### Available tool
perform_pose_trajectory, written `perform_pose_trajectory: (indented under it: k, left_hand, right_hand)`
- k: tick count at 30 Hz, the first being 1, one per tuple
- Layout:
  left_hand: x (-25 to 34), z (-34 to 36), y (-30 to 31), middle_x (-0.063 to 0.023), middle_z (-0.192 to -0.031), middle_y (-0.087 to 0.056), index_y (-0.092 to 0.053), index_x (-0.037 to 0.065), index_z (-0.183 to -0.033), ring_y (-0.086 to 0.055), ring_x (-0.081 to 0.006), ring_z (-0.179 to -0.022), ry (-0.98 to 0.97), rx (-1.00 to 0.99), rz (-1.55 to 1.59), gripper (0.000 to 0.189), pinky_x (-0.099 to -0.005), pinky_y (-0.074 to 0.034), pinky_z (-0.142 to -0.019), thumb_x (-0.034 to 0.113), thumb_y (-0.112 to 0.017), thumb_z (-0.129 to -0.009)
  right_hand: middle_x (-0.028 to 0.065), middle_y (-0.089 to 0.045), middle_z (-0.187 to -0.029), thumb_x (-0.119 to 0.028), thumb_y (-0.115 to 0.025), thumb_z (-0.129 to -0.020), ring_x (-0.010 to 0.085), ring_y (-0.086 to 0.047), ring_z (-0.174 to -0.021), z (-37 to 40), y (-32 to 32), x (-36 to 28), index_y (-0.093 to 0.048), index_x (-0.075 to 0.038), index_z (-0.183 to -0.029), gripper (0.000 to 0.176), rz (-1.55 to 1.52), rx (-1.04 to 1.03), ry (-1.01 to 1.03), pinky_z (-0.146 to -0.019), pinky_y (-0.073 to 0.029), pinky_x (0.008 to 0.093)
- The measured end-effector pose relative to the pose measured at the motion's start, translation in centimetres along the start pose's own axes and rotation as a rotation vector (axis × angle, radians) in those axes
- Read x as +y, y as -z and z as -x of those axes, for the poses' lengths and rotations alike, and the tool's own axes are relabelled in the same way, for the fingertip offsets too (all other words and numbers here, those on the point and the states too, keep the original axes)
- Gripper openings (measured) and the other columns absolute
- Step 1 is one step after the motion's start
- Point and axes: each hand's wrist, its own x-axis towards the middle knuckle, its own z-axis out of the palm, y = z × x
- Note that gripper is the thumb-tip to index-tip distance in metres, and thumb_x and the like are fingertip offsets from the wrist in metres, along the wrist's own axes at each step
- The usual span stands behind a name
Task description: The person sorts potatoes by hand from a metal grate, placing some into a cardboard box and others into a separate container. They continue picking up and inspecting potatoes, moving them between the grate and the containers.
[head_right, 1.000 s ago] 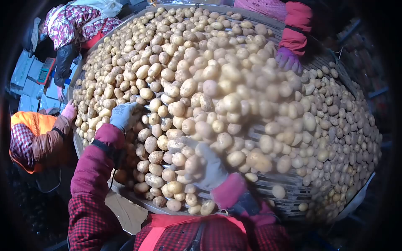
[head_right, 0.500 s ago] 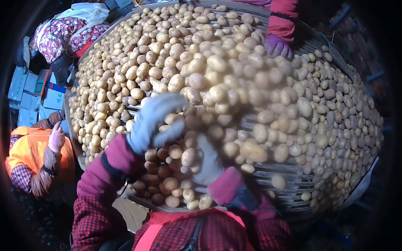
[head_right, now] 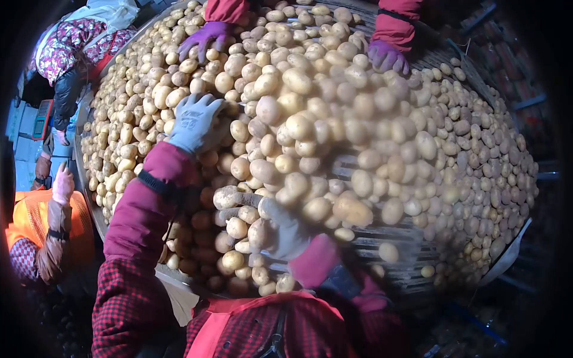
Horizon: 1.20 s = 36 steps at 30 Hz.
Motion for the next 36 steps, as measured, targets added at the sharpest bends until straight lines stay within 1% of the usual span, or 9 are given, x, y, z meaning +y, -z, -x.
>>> perform_pose_trajectory:
  k: [5, 7, 11, 15, 19, 22, 24, 29, 36]
  left_hand:
    - [-2.4, 6.4, 3.3, -0.0048, -0.118, -0.065, -0.068, 0.019, -0.115, -0.057, -0.0309, -0.118, 0.049, -0.049, -0.190, 0.037, -0.0550, -0.037, -0.105, 0.037, -0.073, -0.084]
    - [-3.0, 8.9, 4.5, -0.0058, -0.119, -0.065, -0.068, 0.018, -0.117, -0.057, -0.0323, -0.119, 0.282, -0.208, -0.046, 0.038, -0.0529, -0.039, -0.105, 0.037, -0.074, -0.084]
    - [-5.8, 13.8, 4.2, -0.0064, -0.119, -0.066, -0.068, 0.017, -0.117, -0.057, -0.0294, -0.119, 0.294, -0.049, -0.188, 0.038, -0.0497, -0.038, -0.102, 0.034, -0.073, -0.083]
    - [-4.4, 13.3, 4.6, -0.0109, -0.130, -0.064, -0.068, 0.015, -0.120, -0.059, -0.0329, -0.119, 0.193, 0.081, -0.108, 0.038, -0.0485, -0.040, -0.105, 0.028, -0.074, -0.085]
    - [2.5, 5.8, 6.4, -0.0137, -0.128, -0.064, -0.064, 0.012, -0.133, -0.060, -0.0347, -0.118, -0.121, 0.098, 0.262, 0.049, -0.0455, -0.046, -0.102, 0.024, -0.075, -0.088]
    - [6.8, 0.3, 4.2, -0.0136, -0.125, -0.064, -0.065, 0.013, -0.128, -0.058, -0.0347, -0.115, -0.314, 0.112, 0.408, 0.040, -0.0453, -0.044, -0.100, 0.027, -0.070, -0.091]
    - [6.9, -1.6, 2.5, -0.0126, -0.121, -0.065, -0.067, 0.013, -0.121, -0.059, -0.0344, -0.112, -0.422, 0.152, 0.433, 0.032, -0.0455, -0.045, -0.098, 0.028, -0.066, -0.094]
    - [1.1, -0.7, -0.1, -0.0101, -0.113, -0.067, -0.070, 0.020, -0.113, -0.061, -0.0338, -0.109, -0.180, 0.045, 0.382, 0.023, -0.0490, -0.046, -0.093, 0.032, -0.063, -0.095]
    - [-5.1, 0.7, 3.7, -0.0105, -0.124, -0.068, -0.073, 0.015, -0.111, -0.062, -0.0342, -0.114, 0.091, 0.161, -0.116, 0.024, -0.0462, -0.046, -0.099, 0.030, -0.066, -0.093]
  right_hand:
    - [0.0076, -0.065, -0.117, -0.046, -0.060, -0.100, 0.0174, -0.066, -0.090, -0.2, 0.2, 0.6, -0.047, -0.008, -0.146, 0.061, -0.098, 0.145, 0.038, -0.067, -0.059, 0.0371]
    - [0.0173, -0.059, -0.128, -0.036, -0.064, -0.101, 0.0181, -0.061, -0.097, -0.1, 1.5, 0.7, -0.049, -0.004, -0.141, 0.054, -0.170, 0.104, 0.037, -0.067, -0.057, 0.0234]
    - [0.0046, -0.071, -0.098, -0.045, -0.061, -0.101, 0.0178, -0.069, -0.072, -0.3, 2.2, 1.5, -0.058, -0.013, -0.129, 0.043, -0.062, 0.241, 0.068, -0.060, -0.060, 0.0373]
    - [0.0047, -0.070, -0.090, -0.050, -0.062, -0.100, 0.0218, -0.069, -0.077, -0.5, 3.6, 1.8, -0.060, -0.014, -0.129, 0.046, -0.094, 0.126, -0.014, -0.074, -0.060, 0.0468]
    - [0.0141, -0.065, -0.117, -0.050, -0.060, -0.100, 0.0281, -0.066, -0.097, -0.5, 1.8, 1.2, -0.051, -0.012, -0.140, 0.056, -0.080, 0.009, -0.006, -0.084, -0.057, 0.0487]
    - [0.0216, -0.052, -0.137, -0.049, -0.059, -0.101, 0.0366, -0.061, -0.108, -0.5, 0.8, 0.5, -0.042, -0.011, -0.149, 0.063, 0.027, -0.006, 0.002, -0.082, -0.057, 0.0494]
    - [0.0163, -0.057, -0.129, -0.052, -0.063, -0.097, 0.0341, -0.062, -0.100, -0.5, 0.9, 0.4, -0.045, -0.013, -0.145, 0.065, 0.059, -0.009, -0.015, -0.073, -0.058, 0.0464]
    - [0.0016, -0.061, -0.105, -0.058, -0.072, -0.089, 0.0175, -0.060, -0.084, -0.8, 0.0, 0.7, -0.055, -0.014, -0.127, 0.060, -0.175, -0.115, -0.143, -0.059, -0.054, 0.0356]
    - [0.0107, -0.063, -0.115, -0.052, -0.067, -0.094, 0.0198, -0.063, -0.092, -0.9, 1.0, 0.6, -0.052, -0.007, -0.140, 0.066, -0.027, 0.031, -0.001, -0.067, -0.056, 0.0304]
